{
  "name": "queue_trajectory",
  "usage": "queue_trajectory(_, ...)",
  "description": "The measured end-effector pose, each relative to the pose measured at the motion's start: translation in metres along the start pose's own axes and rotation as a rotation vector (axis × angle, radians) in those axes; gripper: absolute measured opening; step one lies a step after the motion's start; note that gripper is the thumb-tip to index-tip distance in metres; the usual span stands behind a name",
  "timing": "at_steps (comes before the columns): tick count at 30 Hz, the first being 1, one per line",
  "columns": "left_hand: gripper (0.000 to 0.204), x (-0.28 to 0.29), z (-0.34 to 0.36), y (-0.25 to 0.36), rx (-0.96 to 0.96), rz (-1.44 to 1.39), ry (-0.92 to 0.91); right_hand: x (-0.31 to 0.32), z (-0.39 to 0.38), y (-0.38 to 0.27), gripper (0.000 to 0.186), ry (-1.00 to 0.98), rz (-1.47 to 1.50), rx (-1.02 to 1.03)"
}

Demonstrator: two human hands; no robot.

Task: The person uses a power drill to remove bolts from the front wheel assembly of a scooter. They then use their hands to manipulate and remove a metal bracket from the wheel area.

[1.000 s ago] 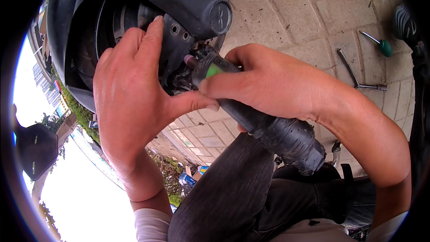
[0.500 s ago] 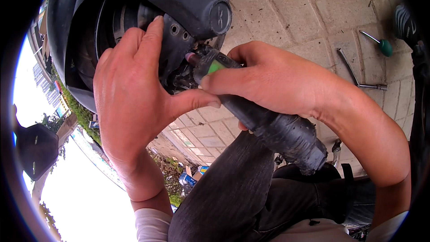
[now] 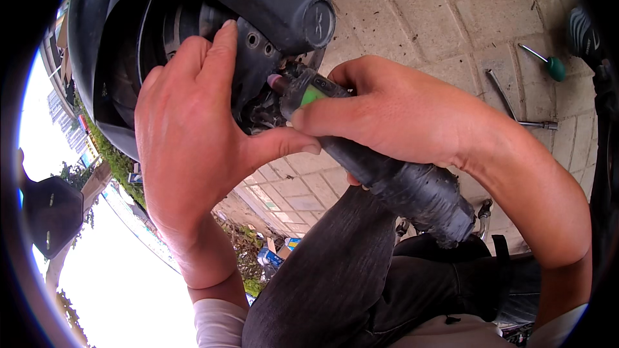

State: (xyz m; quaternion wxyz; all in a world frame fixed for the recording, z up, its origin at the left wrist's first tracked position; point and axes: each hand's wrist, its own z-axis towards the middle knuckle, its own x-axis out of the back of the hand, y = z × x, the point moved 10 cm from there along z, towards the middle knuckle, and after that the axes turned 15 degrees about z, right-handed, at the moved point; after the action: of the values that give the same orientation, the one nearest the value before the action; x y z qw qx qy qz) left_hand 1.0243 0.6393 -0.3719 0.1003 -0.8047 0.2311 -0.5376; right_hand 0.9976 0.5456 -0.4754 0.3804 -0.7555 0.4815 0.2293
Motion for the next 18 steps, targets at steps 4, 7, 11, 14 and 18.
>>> queue_trajectory(4, 0.123, -0.0007, -0.0002, -0.0003, -0.002, -0.01, -0.004, -0.0008, 0.0018, 0.0011, 0.033, -0.009, -0.007, 0.005)
queue_trajectory(7, 0.124, -0.0006, 0.0002, -0.0006, -0.004, -0.004, -0.006, -0.0018, 0.0074, 0.0032, 0.036, -0.012, 0.015, 0.033)
queue_trajectory(11, 0.124, -0.0013, 0.0, -0.0005, -0.002, -0.012, -0.012, -0.0019, 0.0068, 0.0036, 0.038, -0.018, 0.046, 0.045)
queue_trajectory(14, 0.125, -0.0012, -0.0003, -0.001, -0.004, -0.014, -0.011, -0.0018, 0.009, 0.0058, 0.038, -0.017, 0.026, 0.033)
queue_trajectory(18, 0.125, -0.0015, 0.0001, -0.0006, -0.005, -0.019, -0.011, -0.0023, 0.0084, 0.005, 0.038, -0.02, 0.037, 0.041)
